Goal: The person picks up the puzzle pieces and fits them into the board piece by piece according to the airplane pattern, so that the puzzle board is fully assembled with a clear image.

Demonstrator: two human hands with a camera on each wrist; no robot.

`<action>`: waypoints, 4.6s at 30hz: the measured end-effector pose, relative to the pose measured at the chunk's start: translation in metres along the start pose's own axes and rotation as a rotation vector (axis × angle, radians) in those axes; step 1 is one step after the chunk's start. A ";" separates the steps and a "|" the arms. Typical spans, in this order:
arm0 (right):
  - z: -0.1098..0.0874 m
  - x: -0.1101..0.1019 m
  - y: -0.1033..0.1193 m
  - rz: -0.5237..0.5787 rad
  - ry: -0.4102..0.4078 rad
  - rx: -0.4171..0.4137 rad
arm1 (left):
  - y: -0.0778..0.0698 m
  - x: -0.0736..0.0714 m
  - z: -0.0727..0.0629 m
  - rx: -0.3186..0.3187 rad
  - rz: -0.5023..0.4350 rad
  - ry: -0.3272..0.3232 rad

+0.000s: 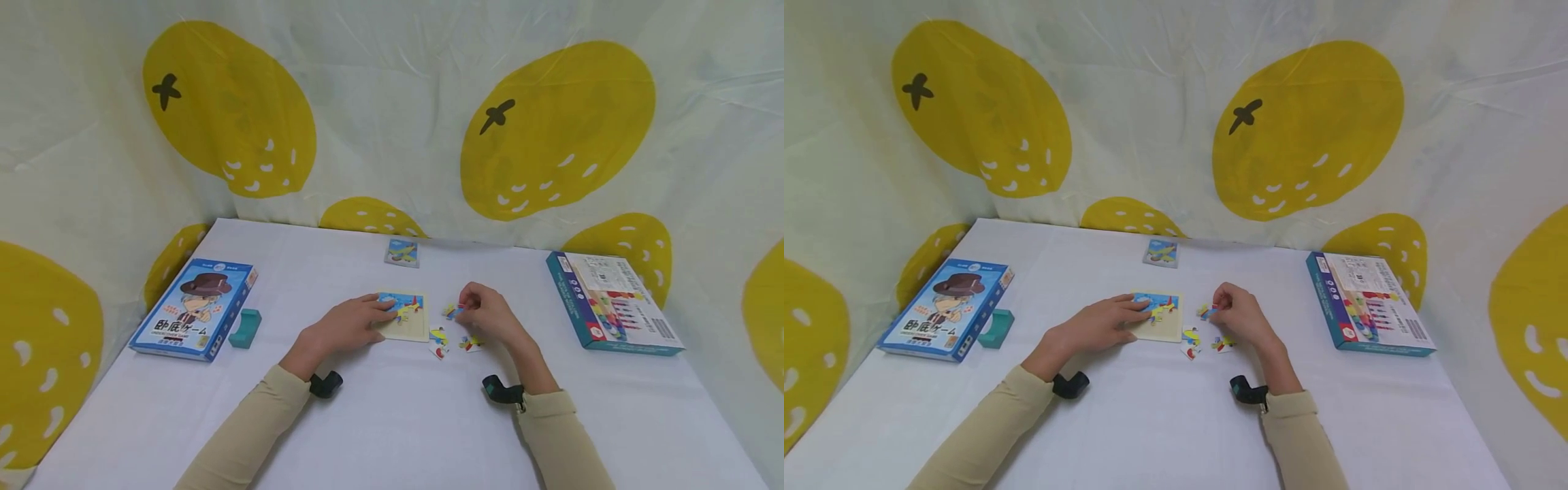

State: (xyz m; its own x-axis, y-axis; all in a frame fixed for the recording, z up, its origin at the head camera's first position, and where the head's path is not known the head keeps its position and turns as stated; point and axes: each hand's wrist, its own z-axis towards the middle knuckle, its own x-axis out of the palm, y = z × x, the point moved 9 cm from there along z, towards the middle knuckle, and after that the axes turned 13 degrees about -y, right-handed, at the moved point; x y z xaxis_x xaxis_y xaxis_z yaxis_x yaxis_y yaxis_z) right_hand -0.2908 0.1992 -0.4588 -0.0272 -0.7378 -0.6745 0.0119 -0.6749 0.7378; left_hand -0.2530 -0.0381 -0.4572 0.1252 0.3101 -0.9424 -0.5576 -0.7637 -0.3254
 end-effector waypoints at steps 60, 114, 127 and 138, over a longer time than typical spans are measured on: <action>-0.009 0.057 0.053 -0.040 -0.116 -0.078 | -0.002 -0.004 0.000 0.024 -0.038 -0.030; -0.019 0.037 0.039 -0.208 0.244 -0.142 | 0.016 -0.003 -0.004 -0.119 -0.081 0.007; -0.024 0.037 0.035 -0.194 0.318 -0.095 | 0.017 -0.004 -0.005 -0.137 -0.087 0.009; -0.014 0.030 0.028 -0.258 0.160 -0.095 | 0.019 -0.002 -0.005 -0.145 -0.101 0.010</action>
State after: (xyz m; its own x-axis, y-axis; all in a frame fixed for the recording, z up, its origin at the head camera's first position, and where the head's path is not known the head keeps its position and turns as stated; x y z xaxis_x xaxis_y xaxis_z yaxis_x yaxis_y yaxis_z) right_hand -0.2773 0.1578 -0.4589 0.1159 -0.5293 -0.8405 0.1181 -0.8328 0.5408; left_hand -0.2603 -0.0561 -0.4616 0.1826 0.3842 -0.9050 -0.4177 -0.8030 -0.4252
